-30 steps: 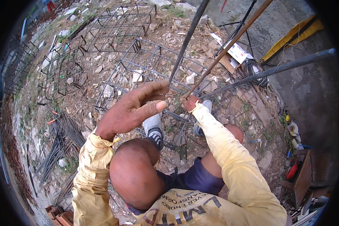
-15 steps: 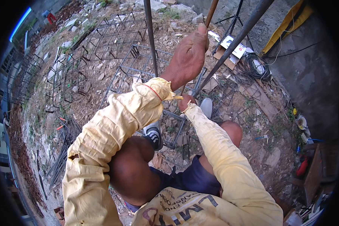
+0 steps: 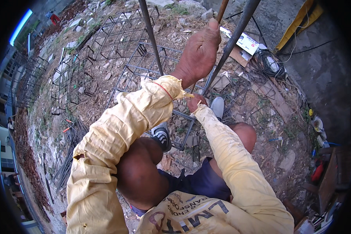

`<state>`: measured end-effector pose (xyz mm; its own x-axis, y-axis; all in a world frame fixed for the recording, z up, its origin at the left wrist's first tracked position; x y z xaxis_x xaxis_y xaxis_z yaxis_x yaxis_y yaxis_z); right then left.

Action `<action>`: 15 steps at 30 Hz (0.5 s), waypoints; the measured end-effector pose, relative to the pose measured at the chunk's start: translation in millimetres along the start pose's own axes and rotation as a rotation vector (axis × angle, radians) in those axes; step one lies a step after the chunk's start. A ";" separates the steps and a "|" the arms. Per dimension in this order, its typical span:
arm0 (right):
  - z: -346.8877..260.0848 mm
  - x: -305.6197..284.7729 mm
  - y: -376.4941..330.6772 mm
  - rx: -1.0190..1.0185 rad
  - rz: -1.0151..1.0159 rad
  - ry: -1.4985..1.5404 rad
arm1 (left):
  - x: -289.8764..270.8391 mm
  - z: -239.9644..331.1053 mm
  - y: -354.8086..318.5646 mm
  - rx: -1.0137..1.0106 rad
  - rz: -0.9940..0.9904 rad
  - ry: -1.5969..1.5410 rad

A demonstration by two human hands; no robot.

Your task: The person sits on the ground and uses a metal rod to twist wire ties around the intersections of a rebar grid, securing the structure. The person repeatedly reaches for ties, wraps them, and twists them to fasten the rebar pieces together.

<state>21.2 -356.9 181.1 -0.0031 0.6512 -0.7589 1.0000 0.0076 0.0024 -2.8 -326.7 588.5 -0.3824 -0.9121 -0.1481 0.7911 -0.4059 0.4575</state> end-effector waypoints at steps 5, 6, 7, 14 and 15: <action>89.1 -14.8 17.1 0.102 0.024 0.277 | 35.3 18.5 17.8 0.078 -0.030 -0.026; 56.1 -3.6 12.0 0.079 -0.030 0.104 | 25.6 10.1 12.4 0.058 -0.011 0.019; 19.3 2.2 1.8 0.051 -0.080 -0.040 | 12.2 4.8 4.9 0.037 0.014 0.066; 1.6 -54.0 -4.4 0.119 -0.048 -0.147 | 13.7 2.0 21.0 0.045 -0.014 0.040; -7.8 -59.5 -6.4 0.147 -0.029 -0.082 | 10.0 -1.1 21.8 0.034 -0.006 0.048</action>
<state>14.9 -389.8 231.3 -0.0374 0.5878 -0.8082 0.9898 -0.0893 -0.1107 11.1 -344.8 596.0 -0.3630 -0.9116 -0.1928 0.7720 -0.4102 0.4856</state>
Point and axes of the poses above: each hand's wrist, its own y-axis towards the middle knuckle, its own x-axis out of the palm, z = x × y, the point moved 8 cm from there along y, towards the middle knuckle, and after that the axes turned 2 degrees about z, right-handed, at the moved point
